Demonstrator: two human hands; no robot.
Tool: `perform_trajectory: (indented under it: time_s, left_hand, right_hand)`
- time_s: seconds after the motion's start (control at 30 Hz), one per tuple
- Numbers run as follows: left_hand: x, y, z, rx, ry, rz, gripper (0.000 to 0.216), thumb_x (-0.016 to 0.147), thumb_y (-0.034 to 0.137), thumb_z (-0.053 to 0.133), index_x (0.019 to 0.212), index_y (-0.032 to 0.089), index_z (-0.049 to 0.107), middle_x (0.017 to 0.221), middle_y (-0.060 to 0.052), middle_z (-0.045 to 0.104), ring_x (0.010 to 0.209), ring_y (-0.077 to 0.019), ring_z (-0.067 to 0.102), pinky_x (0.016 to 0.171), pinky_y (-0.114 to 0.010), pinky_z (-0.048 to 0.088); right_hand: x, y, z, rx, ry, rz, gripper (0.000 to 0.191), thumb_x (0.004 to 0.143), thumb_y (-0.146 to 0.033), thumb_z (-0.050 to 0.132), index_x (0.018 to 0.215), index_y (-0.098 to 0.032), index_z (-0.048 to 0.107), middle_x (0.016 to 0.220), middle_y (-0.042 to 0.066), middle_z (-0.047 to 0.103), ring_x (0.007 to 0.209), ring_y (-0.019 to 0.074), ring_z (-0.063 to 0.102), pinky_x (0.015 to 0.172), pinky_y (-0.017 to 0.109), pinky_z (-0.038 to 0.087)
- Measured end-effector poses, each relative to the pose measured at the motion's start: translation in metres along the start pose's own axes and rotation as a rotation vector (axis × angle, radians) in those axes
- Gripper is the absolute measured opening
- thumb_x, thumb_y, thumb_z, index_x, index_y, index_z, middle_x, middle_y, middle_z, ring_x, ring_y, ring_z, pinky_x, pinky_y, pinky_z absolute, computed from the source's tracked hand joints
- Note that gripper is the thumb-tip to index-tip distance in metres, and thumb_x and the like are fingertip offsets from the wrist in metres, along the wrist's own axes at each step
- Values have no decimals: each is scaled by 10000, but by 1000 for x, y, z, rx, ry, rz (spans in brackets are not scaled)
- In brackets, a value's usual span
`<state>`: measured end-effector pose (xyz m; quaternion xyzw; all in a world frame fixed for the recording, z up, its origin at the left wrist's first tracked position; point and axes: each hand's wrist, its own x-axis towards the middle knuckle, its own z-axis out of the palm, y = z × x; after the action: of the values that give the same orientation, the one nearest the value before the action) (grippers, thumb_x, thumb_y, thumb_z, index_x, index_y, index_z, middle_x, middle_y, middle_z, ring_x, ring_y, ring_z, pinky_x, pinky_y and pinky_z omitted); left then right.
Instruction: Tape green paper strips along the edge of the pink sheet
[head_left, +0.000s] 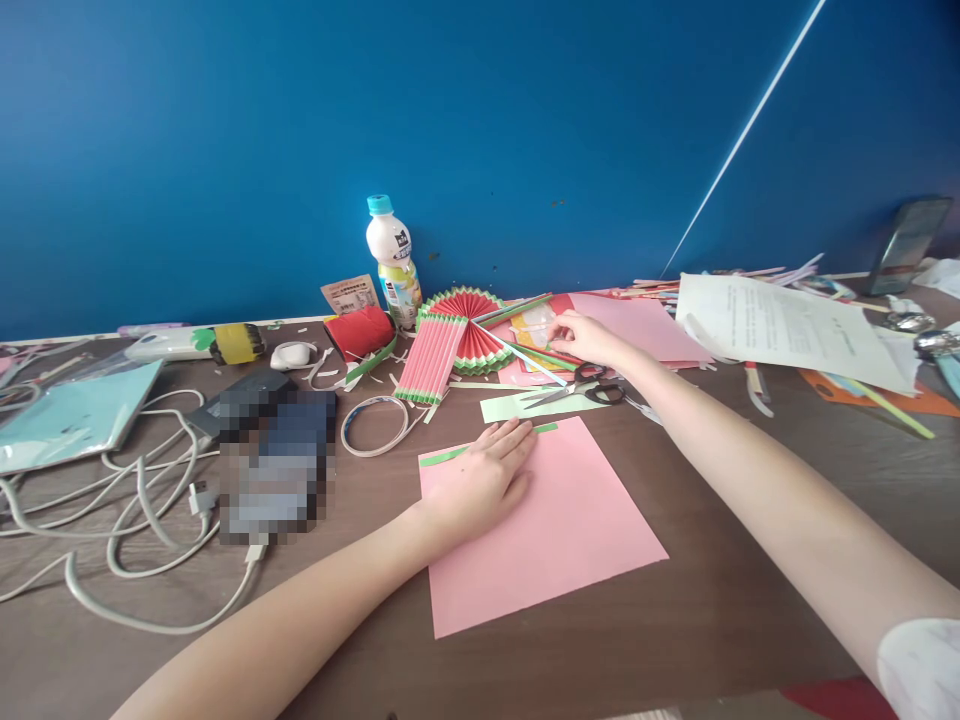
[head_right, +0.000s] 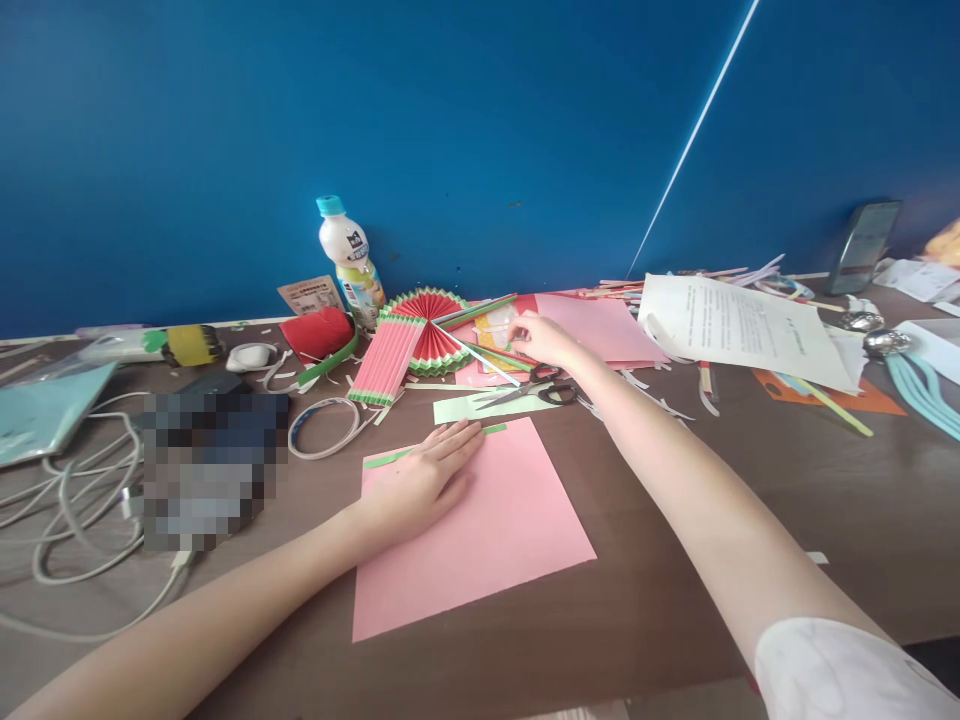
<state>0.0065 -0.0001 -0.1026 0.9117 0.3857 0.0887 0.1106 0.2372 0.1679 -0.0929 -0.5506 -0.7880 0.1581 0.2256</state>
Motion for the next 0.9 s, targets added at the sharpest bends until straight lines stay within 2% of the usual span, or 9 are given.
perform_trajectory:
  time_s: [0.27,0.47,0.63,0.77,0.9]
  left_hand:
    - [-1,0,0,-13,4,-4,467,897,240,340,1347,124,381,1443,-75,339,1351,-201,248,1130,-380,239]
    - [0,0,-1,-21,7,-3,457,897,237,342,1340,136,388,1439,-78,348,1347,-202,258,1129,-380,238]
    - [-1,1,-2,-17,5,-10,456,894,235,345,1339,141,390,1436,-71,357,1349,-196,255,1131,-369,234]
    - [-1,2,-3,-10,-11,-16,468,893,230,347,1346,119,382,1439,-70,348,1350,-199,253,1131,-369,234]
    - [-1,2,-4,-13,-5,-14,467,891,227,351,1344,121,387,1436,-73,351,1348,-202,259,1128,-379,243]
  right_hand:
    - [8,-3,3,27,-25,91,40,709,-193,572,736,-168,556,822,30,608,716,143,527,655,252,396]
    - [6,6,-2,96,-58,90,30,733,-187,556,760,-174,553,829,33,647,720,139,570,659,234,420]
    - [3,2,-2,114,-51,96,140,737,-124,507,845,-171,583,880,40,655,730,133,573,665,226,423]
    - [4,0,0,92,-50,114,134,725,-121,494,800,-173,592,805,23,661,670,131,554,641,230,409]
    - [7,1,0,63,-46,119,110,692,-134,523,768,-179,589,825,17,657,709,138,562,657,227,404]
